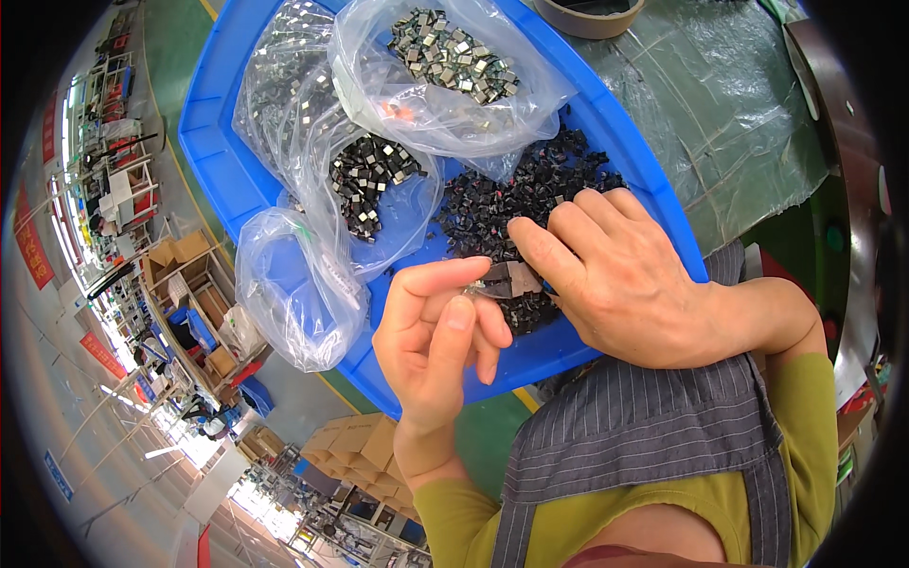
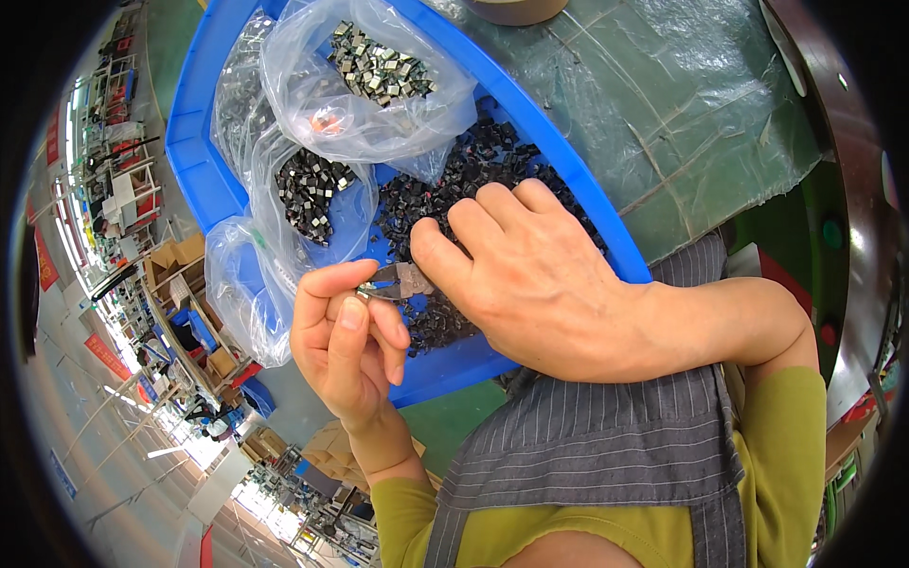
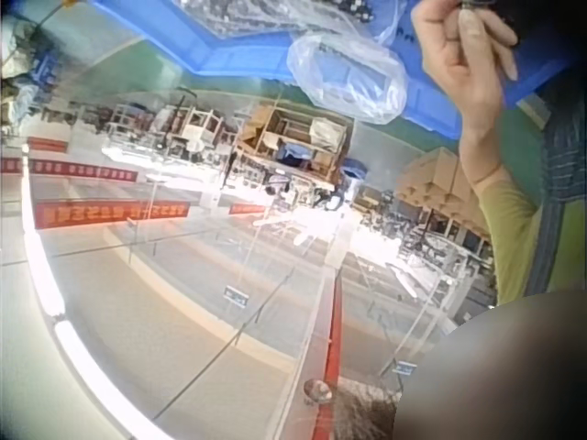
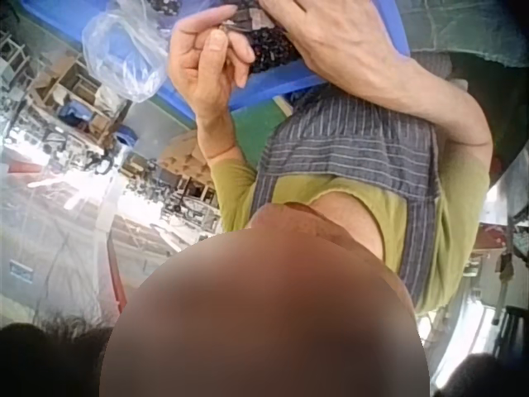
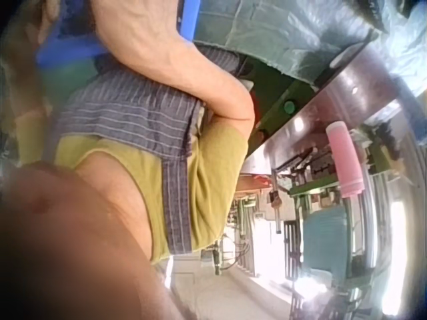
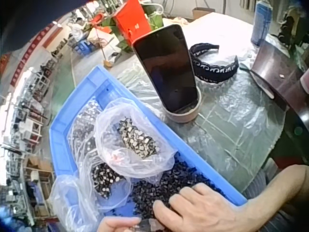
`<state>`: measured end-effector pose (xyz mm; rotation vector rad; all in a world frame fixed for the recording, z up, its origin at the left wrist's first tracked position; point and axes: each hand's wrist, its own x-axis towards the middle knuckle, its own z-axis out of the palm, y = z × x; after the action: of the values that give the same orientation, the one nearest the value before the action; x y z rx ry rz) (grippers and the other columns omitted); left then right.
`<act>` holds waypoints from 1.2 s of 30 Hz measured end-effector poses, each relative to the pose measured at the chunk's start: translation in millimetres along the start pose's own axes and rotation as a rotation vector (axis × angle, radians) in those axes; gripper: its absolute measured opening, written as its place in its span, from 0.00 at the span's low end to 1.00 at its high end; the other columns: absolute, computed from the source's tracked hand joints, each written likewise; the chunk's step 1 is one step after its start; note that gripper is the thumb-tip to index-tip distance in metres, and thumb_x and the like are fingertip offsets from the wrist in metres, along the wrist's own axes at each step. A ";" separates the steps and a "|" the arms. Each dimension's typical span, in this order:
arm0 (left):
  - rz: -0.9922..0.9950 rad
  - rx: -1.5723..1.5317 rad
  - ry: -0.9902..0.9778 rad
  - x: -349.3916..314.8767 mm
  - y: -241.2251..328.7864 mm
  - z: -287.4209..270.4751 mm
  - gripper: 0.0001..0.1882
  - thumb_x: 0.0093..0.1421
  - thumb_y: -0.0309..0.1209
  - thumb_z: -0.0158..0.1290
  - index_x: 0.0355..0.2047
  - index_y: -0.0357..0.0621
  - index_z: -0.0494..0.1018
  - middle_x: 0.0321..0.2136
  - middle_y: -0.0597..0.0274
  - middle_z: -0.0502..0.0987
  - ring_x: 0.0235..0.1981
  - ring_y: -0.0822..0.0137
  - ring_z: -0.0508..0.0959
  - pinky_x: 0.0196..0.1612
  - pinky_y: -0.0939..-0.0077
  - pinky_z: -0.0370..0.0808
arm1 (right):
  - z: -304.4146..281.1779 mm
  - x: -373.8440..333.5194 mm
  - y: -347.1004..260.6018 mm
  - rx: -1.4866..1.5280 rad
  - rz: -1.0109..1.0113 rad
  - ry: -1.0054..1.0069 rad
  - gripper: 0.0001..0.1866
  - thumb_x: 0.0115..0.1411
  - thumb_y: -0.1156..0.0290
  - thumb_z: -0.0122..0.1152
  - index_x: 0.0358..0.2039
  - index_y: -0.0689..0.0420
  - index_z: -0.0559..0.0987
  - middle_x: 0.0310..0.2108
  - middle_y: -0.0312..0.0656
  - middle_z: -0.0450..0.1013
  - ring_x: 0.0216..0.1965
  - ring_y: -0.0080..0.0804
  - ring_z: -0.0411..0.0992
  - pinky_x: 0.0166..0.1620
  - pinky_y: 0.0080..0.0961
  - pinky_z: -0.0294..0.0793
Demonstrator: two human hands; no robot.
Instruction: Trimming or clipping small black electronic components using pliers.
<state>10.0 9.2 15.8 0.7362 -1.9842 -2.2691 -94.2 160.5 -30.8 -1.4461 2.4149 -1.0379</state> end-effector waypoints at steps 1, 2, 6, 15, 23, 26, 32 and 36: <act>-0.001 -0.003 -0.001 0.2 0.3 -0.3 0.12 0.64 0.26 0.43 0.47 0.33 0.66 0.22 0.56 0.75 0.13 0.79 0.66 0.17 0.88 0.61 | 0.3 0.3 -0.3 0.001 -0.001 -0.001 0.13 0.46 0.74 0.55 0.35 0.60 0.71 0.25 0.41 0.65 0.30 0.37 0.66 0.32 0.32 0.62; -0.003 -0.006 -0.003 0.3 0.5 -0.5 0.12 0.64 0.25 0.43 0.47 0.33 0.66 0.22 0.57 0.75 0.13 0.79 0.66 0.17 0.88 0.62 | 0.6 0.4 -0.5 -0.005 0.001 -0.001 0.13 0.46 0.74 0.55 0.35 0.60 0.71 0.25 0.41 0.65 0.30 0.36 0.66 0.32 0.31 0.62; 0.056 0.082 0.021 -0.5 -3.4 5.7 0.12 0.64 0.23 0.43 0.48 0.32 0.66 0.22 0.57 0.75 0.14 0.80 0.66 0.18 0.88 0.63 | 1.4 1.1 0.3 -0.031 0.005 0.014 0.13 0.46 0.73 0.55 0.35 0.60 0.71 0.24 0.40 0.64 0.30 0.36 0.66 0.32 0.31 0.62; 0.255 0.287 0.083 -0.7 -12.3 13.4 0.13 0.64 0.20 0.42 0.49 0.31 0.63 0.26 0.53 0.76 0.17 0.77 0.71 0.22 0.86 0.68 | -3.5 -1.7 1.0 0.151 0.001 -0.033 0.13 0.45 0.76 0.55 0.34 0.61 0.69 0.22 0.42 0.67 0.27 0.41 0.70 0.30 0.35 0.68; 0.171 -0.025 -0.046 -2.4 -4.1 3.0 0.12 0.65 0.22 0.41 0.47 0.33 0.66 0.24 0.55 0.75 0.16 0.76 0.69 0.21 0.85 0.68 | -22.3 6.7 4.3 0.737 0.081 -0.372 0.11 0.57 0.75 0.55 0.40 0.63 0.68 0.23 0.52 0.72 0.27 0.53 0.73 0.29 0.44 0.69; 0.109 -0.106 -0.052 -3.3 -0.5 -0.3 0.11 0.65 0.23 0.41 0.46 0.34 0.67 0.24 0.56 0.75 0.15 0.77 0.69 0.20 0.85 0.67 | -36.3 19.4 0.9 0.919 0.212 -0.645 0.12 0.61 0.72 0.53 0.44 0.62 0.68 0.21 0.54 0.73 0.26 0.54 0.73 0.29 0.42 0.69; 0.023 -0.098 0.065 -1.9 4.9 4.9 0.12 0.63 0.26 0.43 0.45 0.32 0.65 0.18 0.57 0.73 0.08 0.79 0.62 0.11 0.89 0.60 | -33.7 18.8 -0.5 0.959 0.310 -0.639 0.12 0.62 0.70 0.52 0.44 0.62 0.69 0.19 0.51 0.72 0.25 0.52 0.73 0.29 0.38 0.70; -0.002 -0.088 0.069 -0.7 5.9 4.8 0.12 0.63 0.24 0.42 0.46 0.31 0.65 0.18 0.57 0.73 0.08 0.78 0.62 0.11 0.89 0.60 | -24.0 12.8 1.8 0.671 0.180 -0.540 0.15 0.59 0.71 0.55 0.45 0.61 0.69 0.26 0.50 0.73 0.31 0.49 0.73 0.34 0.40 0.70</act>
<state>7.2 12.8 21.9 0.7964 -1.8416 -2.2825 -113.0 162.2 -11.1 -1.0635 1.5701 -1.0862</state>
